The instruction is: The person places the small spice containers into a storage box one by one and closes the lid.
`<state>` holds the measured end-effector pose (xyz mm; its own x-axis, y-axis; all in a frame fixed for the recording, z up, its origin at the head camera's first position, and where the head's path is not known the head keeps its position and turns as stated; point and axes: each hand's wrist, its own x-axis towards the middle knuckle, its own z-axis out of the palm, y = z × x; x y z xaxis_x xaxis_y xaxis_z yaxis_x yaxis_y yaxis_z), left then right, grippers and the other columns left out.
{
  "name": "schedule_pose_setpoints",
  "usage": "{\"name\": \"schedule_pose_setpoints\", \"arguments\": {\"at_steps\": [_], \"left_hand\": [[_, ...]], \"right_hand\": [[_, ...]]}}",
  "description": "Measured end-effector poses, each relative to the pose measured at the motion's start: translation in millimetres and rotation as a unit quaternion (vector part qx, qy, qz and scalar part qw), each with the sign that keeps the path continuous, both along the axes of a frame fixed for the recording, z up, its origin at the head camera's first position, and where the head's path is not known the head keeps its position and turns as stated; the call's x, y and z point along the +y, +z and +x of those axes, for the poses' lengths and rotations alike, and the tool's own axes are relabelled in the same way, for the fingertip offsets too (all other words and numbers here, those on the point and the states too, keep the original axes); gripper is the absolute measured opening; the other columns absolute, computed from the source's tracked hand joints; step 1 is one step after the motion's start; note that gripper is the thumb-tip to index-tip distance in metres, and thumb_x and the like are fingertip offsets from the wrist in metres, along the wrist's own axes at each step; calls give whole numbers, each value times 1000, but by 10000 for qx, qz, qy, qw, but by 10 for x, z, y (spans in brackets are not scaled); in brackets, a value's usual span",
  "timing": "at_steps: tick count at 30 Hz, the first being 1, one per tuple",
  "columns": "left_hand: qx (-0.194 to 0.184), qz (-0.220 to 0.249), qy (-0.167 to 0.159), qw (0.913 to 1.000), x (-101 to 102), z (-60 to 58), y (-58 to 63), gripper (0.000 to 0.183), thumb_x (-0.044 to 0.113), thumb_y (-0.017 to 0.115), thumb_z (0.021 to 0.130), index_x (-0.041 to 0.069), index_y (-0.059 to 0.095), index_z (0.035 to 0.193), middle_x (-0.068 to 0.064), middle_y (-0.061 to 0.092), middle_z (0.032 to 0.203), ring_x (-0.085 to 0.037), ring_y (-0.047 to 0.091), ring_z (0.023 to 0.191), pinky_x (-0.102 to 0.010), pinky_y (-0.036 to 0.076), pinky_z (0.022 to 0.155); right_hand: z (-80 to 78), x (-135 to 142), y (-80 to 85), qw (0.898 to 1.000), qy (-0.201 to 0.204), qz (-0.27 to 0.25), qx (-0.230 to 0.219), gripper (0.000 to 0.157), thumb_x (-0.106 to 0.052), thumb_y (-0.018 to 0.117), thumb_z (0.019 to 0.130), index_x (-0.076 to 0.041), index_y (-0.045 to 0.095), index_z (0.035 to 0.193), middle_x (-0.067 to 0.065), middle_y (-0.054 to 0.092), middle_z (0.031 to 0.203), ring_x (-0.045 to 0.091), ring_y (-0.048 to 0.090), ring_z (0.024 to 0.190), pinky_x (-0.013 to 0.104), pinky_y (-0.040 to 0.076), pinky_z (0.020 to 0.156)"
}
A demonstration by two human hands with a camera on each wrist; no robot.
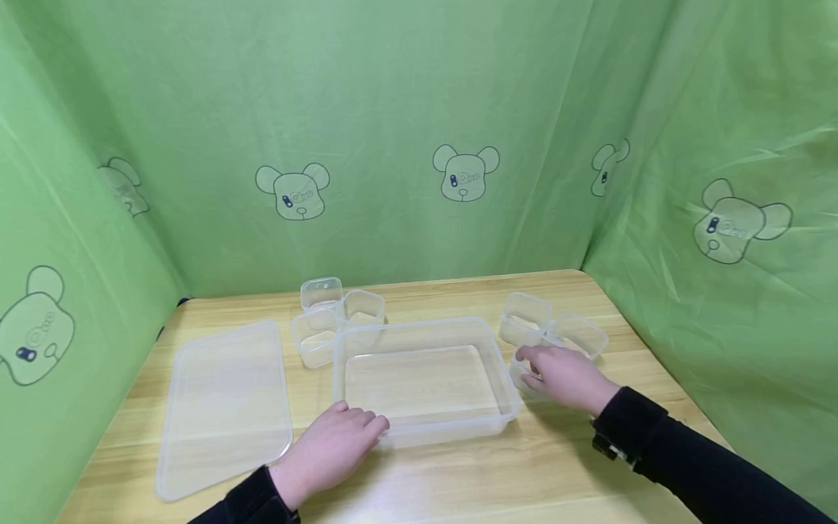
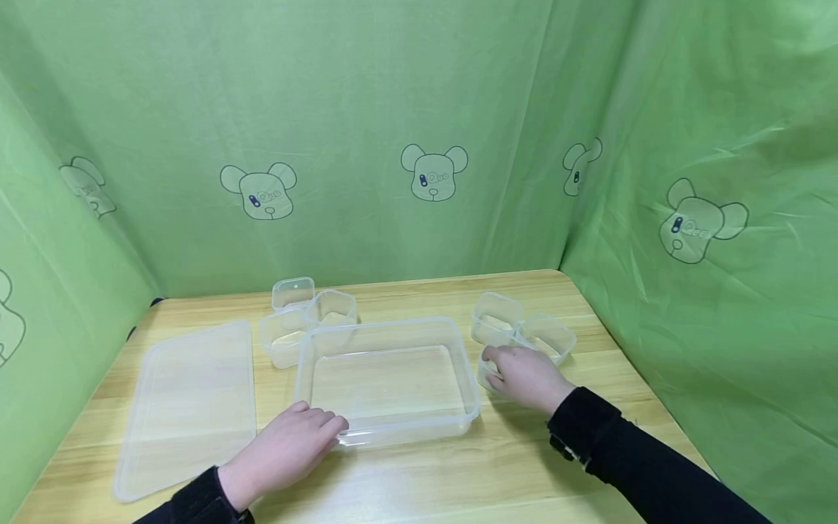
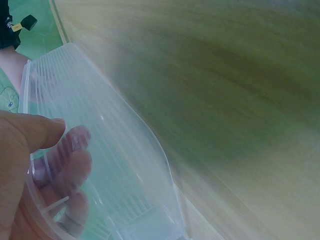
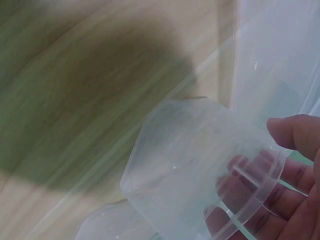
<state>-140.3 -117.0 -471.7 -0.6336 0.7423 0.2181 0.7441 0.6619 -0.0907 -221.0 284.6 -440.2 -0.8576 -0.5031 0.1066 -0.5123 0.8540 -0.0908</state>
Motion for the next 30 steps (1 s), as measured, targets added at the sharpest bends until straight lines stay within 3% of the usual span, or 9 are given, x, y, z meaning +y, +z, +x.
{"name": "schedule_pose_setpoints", "arguments": {"at_steps": [15,20,30], "left_hand": [[26,2,-30,10000,2,-6,-15,15,26,67,95,20,59,107,10,65,85,-8,60,73,-23,36,66],[1,-5,1,10000,0,-5,-12,16,26,66,95,20,59,108,10,65,85,-7,60,74,-22,36,66],[29,5,11,10000,-9,-6,-9,16,26,67,95,20,59,108,9,65,85,-8,60,73,-23,35,66]], "right_hand": [[41,-18,42,9997,179,-56,153,21,-1,68,81,-8,66,101,-9,52,66,7,43,58,28,42,50],[61,-23,106,9994,266,-41,196,20,0,69,81,-9,65,98,-8,57,70,7,46,59,29,45,51],[94,-38,289,9983,487,-30,330,17,0,69,82,-9,64,96,-10,52,67,6,44,59,32,47,57]]}}
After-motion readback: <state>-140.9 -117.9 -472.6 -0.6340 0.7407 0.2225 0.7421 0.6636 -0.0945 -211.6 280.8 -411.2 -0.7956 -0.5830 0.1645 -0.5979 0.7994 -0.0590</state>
